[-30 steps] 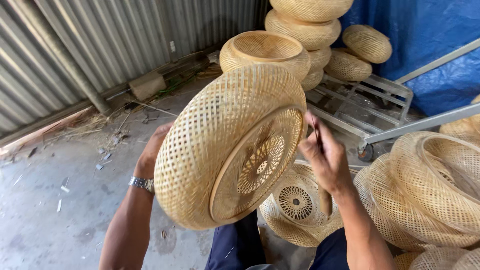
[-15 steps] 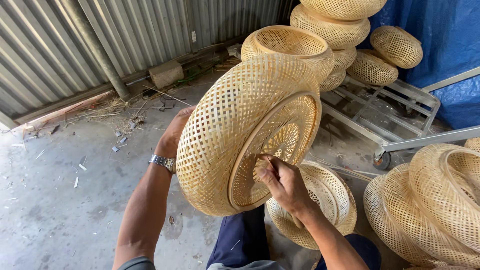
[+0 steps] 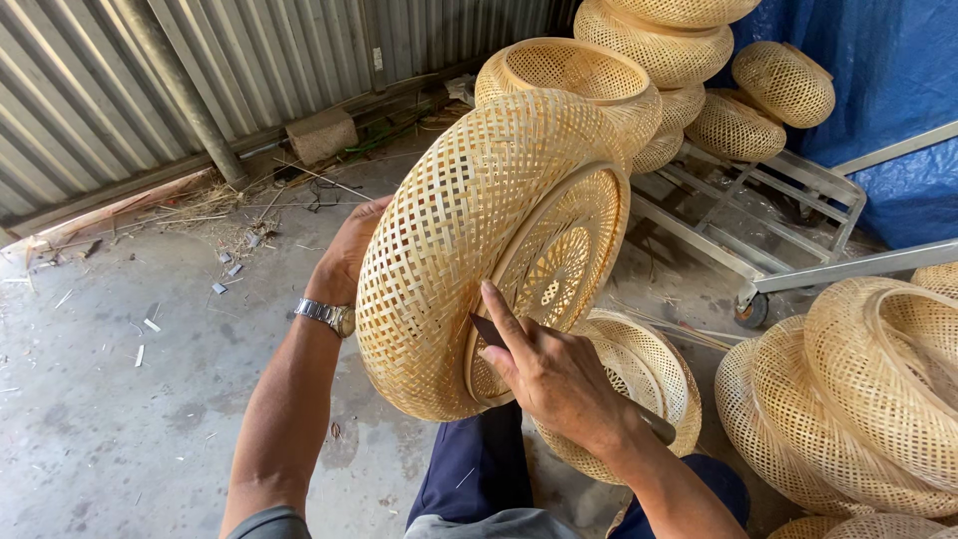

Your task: The person holds a woven bamboo basket and uses a wooden mallet to tap along the rim and body, smoothing the weave and securing the structure. The person rotates the basket to access different sections and continues tapping until the end of the clip.

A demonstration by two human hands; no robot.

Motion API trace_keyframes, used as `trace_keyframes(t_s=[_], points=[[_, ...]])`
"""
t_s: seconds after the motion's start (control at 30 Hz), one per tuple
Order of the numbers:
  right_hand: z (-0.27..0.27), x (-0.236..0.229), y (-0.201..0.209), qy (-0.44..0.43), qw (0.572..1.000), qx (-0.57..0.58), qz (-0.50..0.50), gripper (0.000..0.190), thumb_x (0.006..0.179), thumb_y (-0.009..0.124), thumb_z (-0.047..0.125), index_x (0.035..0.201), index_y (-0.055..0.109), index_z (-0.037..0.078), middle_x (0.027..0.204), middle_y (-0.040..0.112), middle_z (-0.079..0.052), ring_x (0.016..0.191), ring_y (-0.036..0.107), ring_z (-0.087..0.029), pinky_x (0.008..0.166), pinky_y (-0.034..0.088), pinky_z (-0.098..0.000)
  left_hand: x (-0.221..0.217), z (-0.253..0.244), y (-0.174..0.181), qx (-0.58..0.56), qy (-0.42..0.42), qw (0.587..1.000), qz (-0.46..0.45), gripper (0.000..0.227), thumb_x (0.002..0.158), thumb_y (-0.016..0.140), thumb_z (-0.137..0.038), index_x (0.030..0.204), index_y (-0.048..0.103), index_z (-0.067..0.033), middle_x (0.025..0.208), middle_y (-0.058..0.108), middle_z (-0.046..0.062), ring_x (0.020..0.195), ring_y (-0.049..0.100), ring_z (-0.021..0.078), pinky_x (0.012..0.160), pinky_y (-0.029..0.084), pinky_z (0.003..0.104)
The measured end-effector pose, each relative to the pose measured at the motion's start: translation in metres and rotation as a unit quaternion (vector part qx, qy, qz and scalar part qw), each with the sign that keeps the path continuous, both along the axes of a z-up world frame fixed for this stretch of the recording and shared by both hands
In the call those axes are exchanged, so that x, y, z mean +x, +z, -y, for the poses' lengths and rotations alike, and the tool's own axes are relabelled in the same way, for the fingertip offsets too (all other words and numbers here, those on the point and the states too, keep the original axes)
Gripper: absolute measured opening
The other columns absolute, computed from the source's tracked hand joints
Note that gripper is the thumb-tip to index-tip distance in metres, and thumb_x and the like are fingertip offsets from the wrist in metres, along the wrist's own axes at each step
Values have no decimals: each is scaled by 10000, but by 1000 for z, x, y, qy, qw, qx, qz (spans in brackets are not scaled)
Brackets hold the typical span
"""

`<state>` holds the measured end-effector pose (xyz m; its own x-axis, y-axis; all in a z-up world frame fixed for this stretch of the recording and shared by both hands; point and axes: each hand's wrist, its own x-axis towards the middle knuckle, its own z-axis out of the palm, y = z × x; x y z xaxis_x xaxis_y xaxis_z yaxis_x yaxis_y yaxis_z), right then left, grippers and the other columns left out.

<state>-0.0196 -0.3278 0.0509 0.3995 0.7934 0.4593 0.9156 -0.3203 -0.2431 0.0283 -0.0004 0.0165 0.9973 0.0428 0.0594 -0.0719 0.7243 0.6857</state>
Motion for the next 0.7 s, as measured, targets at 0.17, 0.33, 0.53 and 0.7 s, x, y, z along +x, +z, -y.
trace_keyframes(t_s=[0.17,0.33,0.53,0.7], points=[[-5,4,4,7,998,29,53,687,952,700,245,1546,387,100,769,670,-90,545,638,-160,426,561,-301,1,-5,-8,16,-2,1000,10,243,1059,566,-120,1153,727,35,940,769,184,703,767,179,545,644,276],[-5,12,-10,5,994,38,104,606,963,701,220,1515,457,174,747,629,-42,522,604,-119,412,562,-249,-1,-4,-9,1,8,1000,-3,234,1057,563,-98,1156,716,49,952,759,206,721,770,199,562,650,286],[8,35,-35,-43,983,95,153,554,998,702,171,1500,469,172,697,625,-19,467,540,-77,342,522,-202,-7,-3,-6,-46,1,999,-1,221,1039,570,-99,1119,719,43,956,762,215,748,777,221,570,657,305],[34,73,-42,-37,966,237,97,485,1093,570,89,1557,439,142,795,649,-26,588,556,-70,438,506,-196,-8,-5,-8,-47,15,999,-7,233,1021,563,-104,1104,726,41,961,761,214,764,777,226,585,662,309]])
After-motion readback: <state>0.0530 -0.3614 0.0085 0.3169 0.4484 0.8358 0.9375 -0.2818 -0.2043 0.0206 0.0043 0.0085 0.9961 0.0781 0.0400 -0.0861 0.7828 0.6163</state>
